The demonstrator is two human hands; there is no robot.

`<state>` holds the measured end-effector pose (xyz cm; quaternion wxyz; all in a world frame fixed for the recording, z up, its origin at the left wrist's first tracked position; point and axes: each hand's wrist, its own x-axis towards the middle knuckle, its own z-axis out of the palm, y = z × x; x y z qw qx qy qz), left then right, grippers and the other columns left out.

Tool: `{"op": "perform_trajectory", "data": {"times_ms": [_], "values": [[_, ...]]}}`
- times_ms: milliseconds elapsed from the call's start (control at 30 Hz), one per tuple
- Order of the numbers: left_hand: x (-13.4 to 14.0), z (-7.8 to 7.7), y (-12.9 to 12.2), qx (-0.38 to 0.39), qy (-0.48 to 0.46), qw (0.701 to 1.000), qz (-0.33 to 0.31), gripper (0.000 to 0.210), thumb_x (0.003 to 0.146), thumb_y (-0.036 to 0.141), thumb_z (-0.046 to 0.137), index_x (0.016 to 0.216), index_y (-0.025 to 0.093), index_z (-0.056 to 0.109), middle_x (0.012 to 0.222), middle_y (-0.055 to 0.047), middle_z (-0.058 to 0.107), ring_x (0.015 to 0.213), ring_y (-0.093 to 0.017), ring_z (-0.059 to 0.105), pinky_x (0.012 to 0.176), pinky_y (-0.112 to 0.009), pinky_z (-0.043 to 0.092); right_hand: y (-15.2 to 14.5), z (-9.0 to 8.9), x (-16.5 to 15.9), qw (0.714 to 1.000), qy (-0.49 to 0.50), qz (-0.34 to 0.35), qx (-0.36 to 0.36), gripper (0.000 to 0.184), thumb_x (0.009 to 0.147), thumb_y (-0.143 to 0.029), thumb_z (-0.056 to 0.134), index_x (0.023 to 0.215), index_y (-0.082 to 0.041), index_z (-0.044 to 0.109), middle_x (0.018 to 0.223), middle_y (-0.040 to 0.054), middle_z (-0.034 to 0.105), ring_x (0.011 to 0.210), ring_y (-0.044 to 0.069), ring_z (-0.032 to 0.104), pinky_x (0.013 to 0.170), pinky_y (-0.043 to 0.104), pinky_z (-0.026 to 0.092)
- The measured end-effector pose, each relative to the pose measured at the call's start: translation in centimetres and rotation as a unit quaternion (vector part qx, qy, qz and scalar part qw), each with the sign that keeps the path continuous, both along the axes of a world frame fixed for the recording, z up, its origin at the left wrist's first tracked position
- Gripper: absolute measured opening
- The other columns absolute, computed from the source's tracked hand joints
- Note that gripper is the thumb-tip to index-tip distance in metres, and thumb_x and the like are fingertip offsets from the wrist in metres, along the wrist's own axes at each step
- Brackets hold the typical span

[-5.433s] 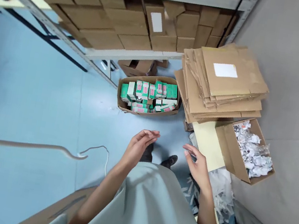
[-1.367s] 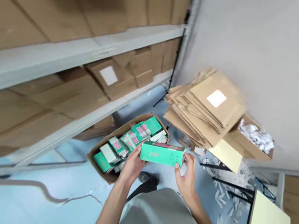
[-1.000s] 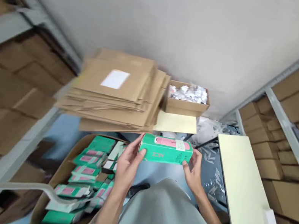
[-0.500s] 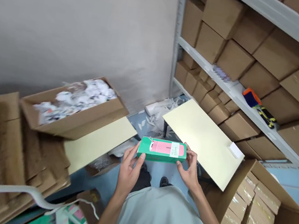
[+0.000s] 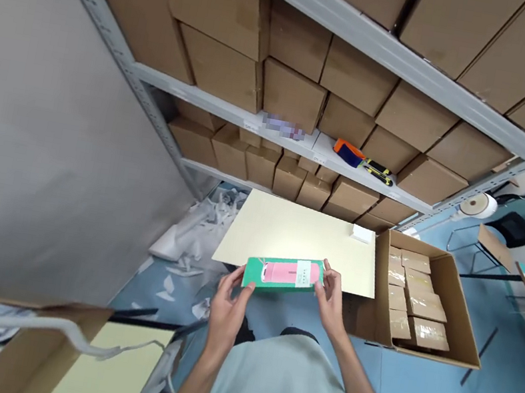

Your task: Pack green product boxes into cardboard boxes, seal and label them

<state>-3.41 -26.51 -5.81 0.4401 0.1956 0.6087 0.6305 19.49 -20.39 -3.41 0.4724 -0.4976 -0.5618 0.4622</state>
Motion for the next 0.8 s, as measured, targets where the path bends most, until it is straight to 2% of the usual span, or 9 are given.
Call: {"op": "perform_trajectory", "data": {"times_ms": [100, 233, 367, 500, 633, 800], "values": [[-1.2, 0.4, 2.0, 0.017, 0.014, 0.999, -0.031, 0.050, 0.083, 0.046, 0.086, 0.127, 0.025, 0.077, 0.143, -0.011, 0.071, 0.138, -0.032, 0.065, 0.115, -0.039, 0.055, -0.3, 0.4, -0.8, 0.998, -0.003, -0.056, -0.004, 0.046, 0.103, -0.072, 0.067, 0.116, -0.029, 0.058, 0.152, 0.0204, 0.069, 0.155, 0.031, 0.058, 0.116, 0.048, 0.056], [-1.4, 0.0, 4.6, 0.017, -0.004, 0.998, -0.062, 0.047, 0.084, 0.051, 0.087, 0.120, 0.024, 0.076, 0.135, -0.012, 0.074, 0.135, -0.032, 0.066, 0.112, -0.039, 0.056, -0.5, 0.7, -0.8, 0.995, -0.001, -0.098, -0.017, 0.045, 0.101, -0.069, 0.071, 0.109, -0.027, 0.058, 0.126, 0.0151, 0.076, 0.133, 0.030, 0.072, 0.103, 0.041, 0.061], [-1.0, -0.6, 7.3, 0.005, -0.017, 0.997, -0.076, 0.050, 0.082, 0.060, 0.089, 0.111, 0.023, 0.071, 0.123, -0.011, 0.077, 0.125, -0.031, 0.072, 0.106, -0.040, 0.059, 0.0, 0.8, -0.9, 0.993, 0.005, -0.114, -0.028, 0.045, 0.098, -0.069, 0.073, 0.104, -0.027, 0.057, 0.105, 0.0092, 0.075, 0.105, 0.026, 0.076, 0.087, 0.034, 0.062], [-0.7, -1.0, 10.3, -0.003, -0.014, 0.995, -0.101, 0.054, 0.077, 0.064, 0.092, 0.106, 0.024, 0.069, 0.114, -0.009, 0.078, 0.113, -0.031, 0.076, 0.101, -0.042, 0.061, 1.7, 0.6, -0.4, 0.991, 0.021, -0.125, -0.046, 0.045, 0.097, -0.069, 0.074, 0.099, -0.028, 0.055, 0.090, 0.0030, 0.069, 0.092, 0.023, 0.073, 0.078, 0.030, 0.059], [0.2, -1.1, 13.5, -0.004, -0.019, 0.993, -0.118, 0.053, 0.075, 0.058, 0.094, 0.107, 0.024, 0.070, 0.106, -0.009, 0.079, 0.115, -0.032, 0.077, 0.102, -0.042, 0.061, 4.4, -0.7, 1.6, 0.989, 0.039, -0.097, -0.104, 0.049, 0.097, -0.071, 0.073, 0.091, -0.028, 0.052, 0.082, -0.0002, 0.063, 0.077, 0.020, 0.065, 0.068, 0.028, 0.054], [1.8, -1.9, 17.3, -0.027, 0.003, 0.993, -0.116, 0.057, 0.071, 0.061, 0.097, 0.105, 0.024, 0.071, 0.097, -0.008, 0.079, 0.110, -0.033, 0.078, 0.101, -0.043, 0.061, 9.2, -4.1, 4.6, 0.989, 0.066, -0.055, -0.120, 0.052, 0.092, -0.072, 0.078, 0.092, -0.027, 0.053, 0.088, 0.0018, 0.067, 0.085, 0.023, 0.068, 0.075, 0.031, 0.057]]}}
